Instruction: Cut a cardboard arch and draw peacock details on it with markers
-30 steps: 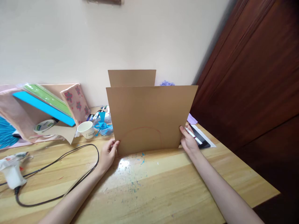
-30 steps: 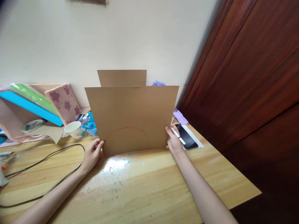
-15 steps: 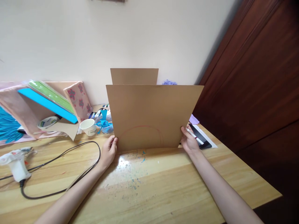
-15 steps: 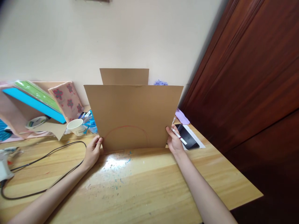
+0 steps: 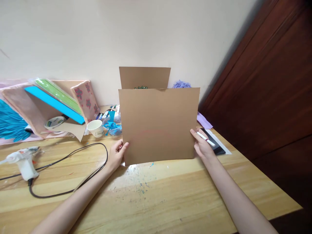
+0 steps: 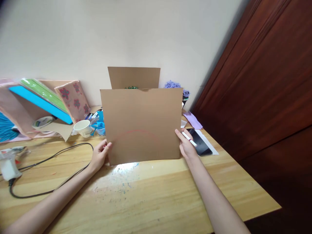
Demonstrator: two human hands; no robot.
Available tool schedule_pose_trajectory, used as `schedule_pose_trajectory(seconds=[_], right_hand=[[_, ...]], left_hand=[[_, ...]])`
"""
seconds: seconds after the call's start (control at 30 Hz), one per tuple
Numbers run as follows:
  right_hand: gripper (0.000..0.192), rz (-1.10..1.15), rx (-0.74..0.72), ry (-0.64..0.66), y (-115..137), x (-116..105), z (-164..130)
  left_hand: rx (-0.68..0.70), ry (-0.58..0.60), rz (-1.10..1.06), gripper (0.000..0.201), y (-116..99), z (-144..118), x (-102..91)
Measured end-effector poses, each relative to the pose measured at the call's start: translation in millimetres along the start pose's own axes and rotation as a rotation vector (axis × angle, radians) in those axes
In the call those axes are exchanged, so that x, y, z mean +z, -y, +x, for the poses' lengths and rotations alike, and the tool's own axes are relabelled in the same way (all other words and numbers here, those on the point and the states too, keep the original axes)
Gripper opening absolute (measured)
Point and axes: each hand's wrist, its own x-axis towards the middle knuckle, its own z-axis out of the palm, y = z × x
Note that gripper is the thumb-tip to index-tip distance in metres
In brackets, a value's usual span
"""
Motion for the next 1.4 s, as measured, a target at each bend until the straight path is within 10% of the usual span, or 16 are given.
schedule_pose_trajectory(seconds=[0.4,0.87,1.07,1.2,1.4], right_hand=[[0.026,-0.300,-0.151,-0.002,3,-6,2],[0.028,-0.770,-0.452,0.047,5,9,-19],[0.026,-0.434,-0.066,0.459,-29,31,-30],[0.020,-0.491,0.149,0.467,-44,37,-27],[0.029,-0.640,0.036,0.398,-49,35,-27]], left_hand=[[-0.130,0.097,-0.362,0.039,-5,8,3.2],[-0.377,0.184,-0.148,0.048,-16,11,5.6],[-0.354,0.113,0.170,0.047,-2,19,2.6],[-0.312,0.116,0.341,0.045,3,21,-0.8],[-0.268,0.125,0.490,0.038,1,21,-0.5]])
